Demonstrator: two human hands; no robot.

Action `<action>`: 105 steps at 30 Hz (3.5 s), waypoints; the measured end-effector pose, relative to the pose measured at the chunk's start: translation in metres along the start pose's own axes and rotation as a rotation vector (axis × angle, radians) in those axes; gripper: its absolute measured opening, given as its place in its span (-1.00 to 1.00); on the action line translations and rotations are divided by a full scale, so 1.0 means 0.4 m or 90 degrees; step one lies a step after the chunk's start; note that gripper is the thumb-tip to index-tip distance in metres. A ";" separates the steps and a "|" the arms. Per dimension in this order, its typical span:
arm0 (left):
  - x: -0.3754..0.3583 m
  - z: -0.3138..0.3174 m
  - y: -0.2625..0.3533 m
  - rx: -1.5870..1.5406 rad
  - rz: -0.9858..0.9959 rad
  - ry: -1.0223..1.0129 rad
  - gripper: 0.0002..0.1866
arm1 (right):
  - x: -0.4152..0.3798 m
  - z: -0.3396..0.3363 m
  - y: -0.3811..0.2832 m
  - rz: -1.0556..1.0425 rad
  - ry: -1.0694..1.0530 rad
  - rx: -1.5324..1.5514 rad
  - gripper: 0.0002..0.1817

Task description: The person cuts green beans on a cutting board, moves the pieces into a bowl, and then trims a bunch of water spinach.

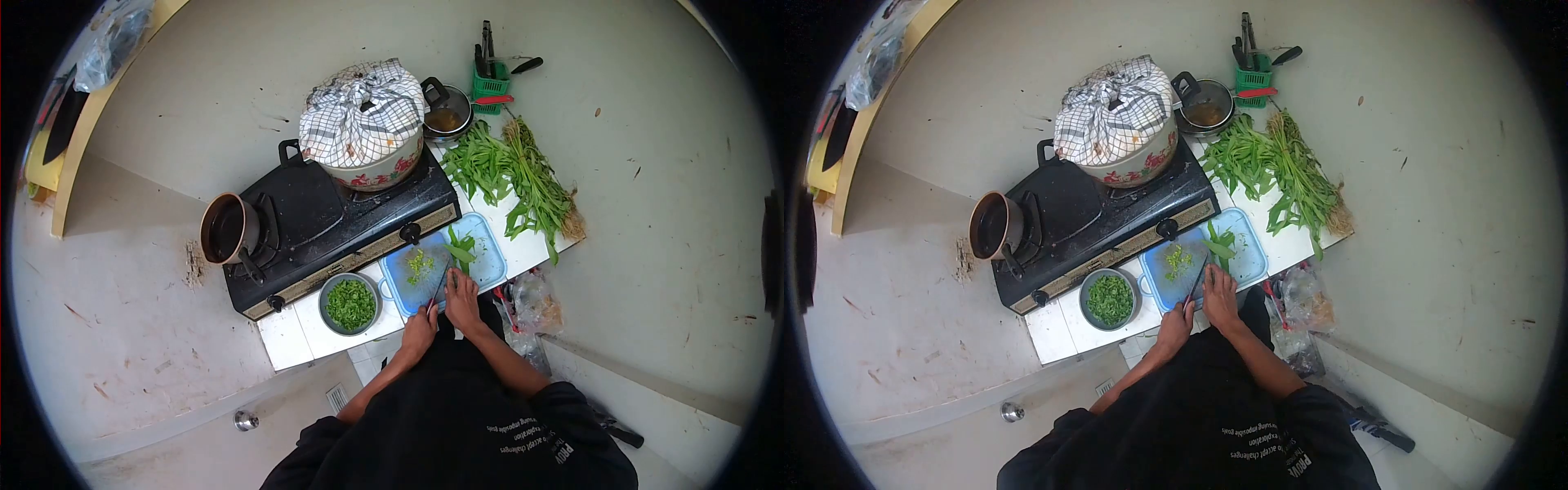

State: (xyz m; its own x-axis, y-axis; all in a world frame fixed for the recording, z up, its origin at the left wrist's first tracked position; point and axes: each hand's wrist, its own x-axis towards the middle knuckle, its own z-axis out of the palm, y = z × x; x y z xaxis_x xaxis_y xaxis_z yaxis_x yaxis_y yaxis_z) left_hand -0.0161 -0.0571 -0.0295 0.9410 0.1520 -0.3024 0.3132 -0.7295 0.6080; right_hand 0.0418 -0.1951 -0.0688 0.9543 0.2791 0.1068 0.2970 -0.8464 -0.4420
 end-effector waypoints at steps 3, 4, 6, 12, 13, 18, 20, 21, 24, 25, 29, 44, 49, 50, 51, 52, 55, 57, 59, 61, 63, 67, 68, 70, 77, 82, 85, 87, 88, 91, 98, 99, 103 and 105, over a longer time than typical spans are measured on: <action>0.003 -0.013 0.001 0.013 -0.022 0.019 -0.52 | 0.002 -0.005 -0.001 -0.001 0.008 0.013 -0.44; 0.009 -0.025 0.008 0.014 -0.031 0.028 -0.52 | 0.005 -0.012 0.001 -0.003 0.009 0.029 -0.44; 0.017 -0.050 0.016 -0.013 -0.044 0.040 -0.53 | 0.004 -0.025 0.004 -0.004 0.011 0.061 -0.45; -0.007 -0.032 0.021 -0.025 0.006 -0.025 -0.51 | 0.002 -0.033 0.028 -0.020 0.078 0.177 -0.55; -0.007 -0.024 0.020 -0.022 0.008 -0.049 -0.50 | 0.001 -0.032 0.033 -0.011 0.093 0.192 -0.56; 0.004 -0.031 0.009 -0.008 -0.013 -0.038 -0.50 | 0.008 -0.051 0.043 0.011 0.161 0.206 -0.64; 0.017 -0.048 0.002 -0.007 -0.019 -0.006 -0.51 | 0.023 -0.072 0.044 0.038 0.179 0.201 -0.64; 0.027 -0.055 -0.006 -0.007 -0.021 0.006 -0.52 | 0.033 -0.079 0.049 0.052 0.188 0.198 -0.64; 0.053 -0.076 -0.031 0.019 -0.025 0.038 -0.53 | 0.068 -0.078 0.077 0.093 0.189 0.186 -0.64; 0.061 -0.084 -0.037 0.026 -0.031 0.043 -0.53 | 0.081 -0.081 0.082 0.099 0.176 0.166 -0.64; 0.079 -0.108 -0.047 0.028 -0.038 0.056 -0.51 | 0.122 -0.088 0.101 0.104 0.125 0.072 -0.64; -0.035 -0.090 -0.109 0.049 -0.026 0.016 -0.52 | 0.144 -0.086 0.130 0.062 0.056 -0.034 -0.80; 0.041 -0.128 -0.076 0.078 -0.052 0.066 -0.49 | 0.152 -0.106 0.136 0.082 0.110 0.052 -0.79; 0.048 -0.134 -0.066 0.080 -0.057 0.072 -0.49 | 0.155 -0.111 0.145 0.091 0.106 0.095 -0.79; 0.052 -0.133 -0.062 0.071 -0.065 0.081 -0.47 | 0.152 -0.108 0.160 0.102 0.102 0.137 -0.79; 0.047 -0.133 -0.059 0.071 -0.063 0.082 -0.47 | 0.147 -0.104 0.173 0.108 0.100 0.202 -0.79; 0.036 -0.135 -0.050 0.064 -0.063 0.088 -0.46 | 0.146 -0.111 0.194 0.148 0.079 0.353 -0.79; 0.016 -0.129 -0.042 0.053 -0.078 0.087 -0.45 | 0.143 -0.114 0.205 0.209 0.040 0.398 -0.76; -0.003 -0.121 -0.032 0.045 -0.109 0.077 -0.44 | 0.142 -0.114 0.219 0.199 0.026 0.394 -0.73; -0.024 -0.117 -0.008 0.018 -0.120 0.082 -0.43 | 0.139 -0.106 0.237 0.204 -0.006 0.422 -0.72; -0.038 -0.105 0.001 0.006 -0.131 0.085 -0.43 | 0.143 -0.111 0.245 0.226 -0.057 0.484 -0.72; -0.053 -0.094 0.025 -0.028 -0.137 0.109 -0.44 | 0.144 -0.128 0.252 0.294 -0.105 0.599 -0.61; -0.060 -0.097 0.029 -0.031 -0.153 0.105 -0.44 | 0.144 -0.128 0.256 0.312 -0.128 0.639 -0.59; -0.057 -0.101 0.041 -0.039 -0.176 0.099 -0.44 | 0.136 -0.142 0.239 0.370 -0.168 0.714 -0.57; -0.029 -0.105 0.017 -0.079 -0.163 0.088 -0.43 | 0.057 -0.120 0.093 0.482 -0.280 0.944 -0.59; -0.004 -0.156 0.008 -0.073 -0.141 0.035 -0.42 | 0.056 -0.072 -0.039 0.535 -0.197 0.870 -0.61; 0.007 -0.182 -0.006 -0.072 -0.116 0.019 -0.42 | 0.050 -0.027 -0.070 0.546 -0.115 0.830 -0.64; 0.016 -0.198 -0.016 -0.062 -0.107 -0.002 -0.43 | 0.037 0.033 -0.052 0.521 -0.110 0.712 -0.64; 0.018 -0.201 -0.023 -0.057 -0.103 -0.014 -0.43 | 0.027 0.048 -0.051 0.511 -0.108 0.652 -0.64; 0.028 -0.199 -0.061 -0.057 -0.049 -0.012 -0.45 | 0.000 0.063 -0.072 0.500 -0.005 0.709 -0.63; 0.038 -0.192 -0.115 -0.072 0.011 -0.040 -0.49 | -0.006 -0.074 -0.144 0.385 -0.085 0.153 -0.48; 0.039 -0.196 -0.113 -0.062 0.016 -0.052 -0.49 | -0.007 -0.088 -0.153 0.374 -0.082 0.070 -0.49; 0.038 -0.206 -0.098 -0.036 0.037 -0.060 -0.49 | 0.028 -0.137 -0.137 0.345 -0.053 0.056 -0.62; 0.042 -0.208 -0.086 -0.034 0.033 -0.049 -0.49 | 0.085 -0.124 -0.079 0.270 0.040 0.120 -0.68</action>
State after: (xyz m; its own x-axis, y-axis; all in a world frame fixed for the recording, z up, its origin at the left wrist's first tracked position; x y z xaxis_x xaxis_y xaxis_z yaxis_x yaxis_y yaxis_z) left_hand -0.0002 0.0259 0.0056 0.9444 0.0617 -0.3231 0.2722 -0.6981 0.6622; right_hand 0.0665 -0.1811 -0.0071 0.9921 -0.1064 -0.0670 -0.1251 -0.7807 -0.6123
